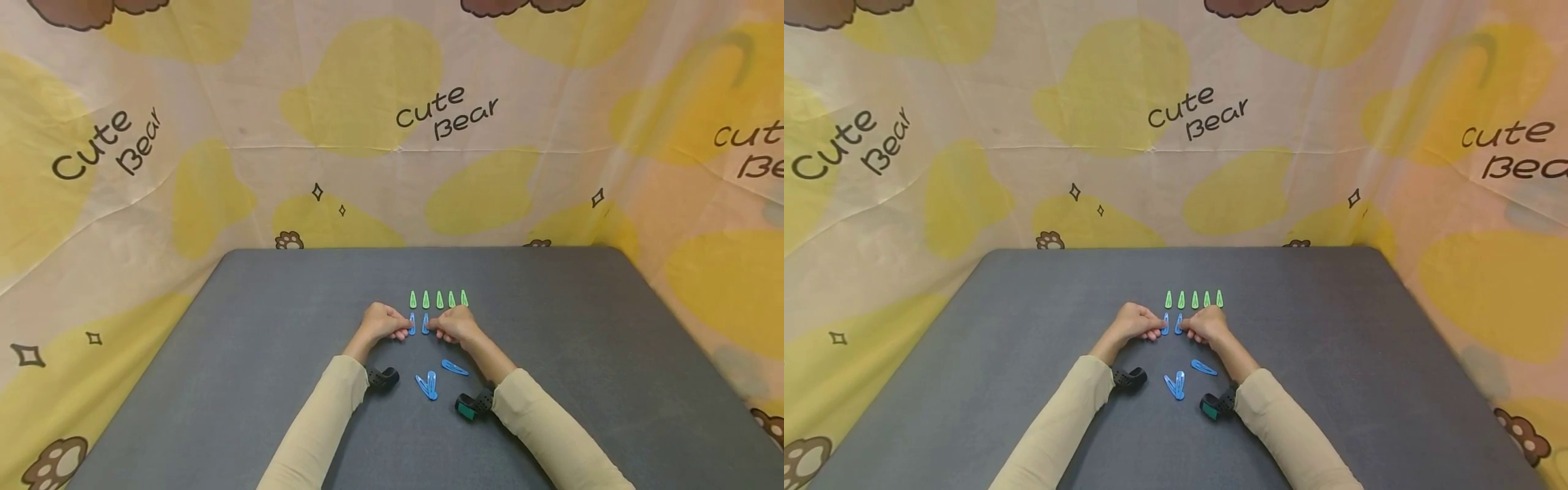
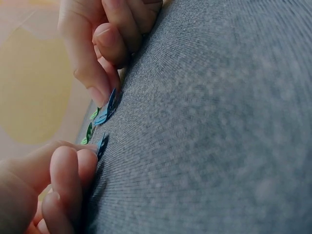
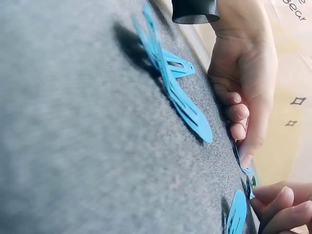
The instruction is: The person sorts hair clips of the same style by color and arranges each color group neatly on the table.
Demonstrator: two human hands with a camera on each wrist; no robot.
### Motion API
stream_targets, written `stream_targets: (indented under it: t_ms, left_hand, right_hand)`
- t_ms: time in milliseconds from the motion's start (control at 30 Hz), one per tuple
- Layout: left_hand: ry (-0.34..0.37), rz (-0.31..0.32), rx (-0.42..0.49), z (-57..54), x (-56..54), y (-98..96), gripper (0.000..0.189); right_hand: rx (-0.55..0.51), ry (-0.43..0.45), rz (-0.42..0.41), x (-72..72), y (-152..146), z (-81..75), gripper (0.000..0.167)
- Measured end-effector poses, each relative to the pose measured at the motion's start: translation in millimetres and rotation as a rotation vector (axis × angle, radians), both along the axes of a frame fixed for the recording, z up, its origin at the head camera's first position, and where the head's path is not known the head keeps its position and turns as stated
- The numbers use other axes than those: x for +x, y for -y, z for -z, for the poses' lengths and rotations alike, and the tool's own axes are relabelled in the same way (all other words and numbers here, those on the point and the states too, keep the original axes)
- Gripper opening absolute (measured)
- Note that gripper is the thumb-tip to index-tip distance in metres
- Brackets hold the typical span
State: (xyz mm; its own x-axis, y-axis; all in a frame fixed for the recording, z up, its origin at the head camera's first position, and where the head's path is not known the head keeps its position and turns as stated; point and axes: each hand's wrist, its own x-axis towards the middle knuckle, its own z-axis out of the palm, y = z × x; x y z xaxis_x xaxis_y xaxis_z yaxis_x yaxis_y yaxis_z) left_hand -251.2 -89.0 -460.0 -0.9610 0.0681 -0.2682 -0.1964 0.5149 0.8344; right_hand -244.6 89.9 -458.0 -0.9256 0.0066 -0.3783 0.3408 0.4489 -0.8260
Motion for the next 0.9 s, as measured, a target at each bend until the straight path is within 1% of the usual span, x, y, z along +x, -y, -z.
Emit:
stream_targets:
  t_ms: [233,433,667,900]
  left_hand:
    - [-0.006,0.003,0.002,1.3,0.3,-1.0,0.014]
    - [-0.017,0.009,0.001,1.5,0.3,-0.1,0.014]
    - [-0.008,0.006,0.013,2.4,-1.4,-0.4,0.014]
    - [-0.026,0.009,0.036,4.5,-2.5,-0.9,0.012]
  right_hand:
    - [-0.014,-0.052,-0.049,5.4,-5.4,2.1,0.034]
    - [-0.019,-0.044,-0.087,11.8,-9.5,-3.2,0.031]
    - [-0.026,-0.065,-0.145,21.9,-13.3,-7.8,0.015]
    - [-0.015,-0.076,-0.202,29.1,-17.1,-9.3,0.013]
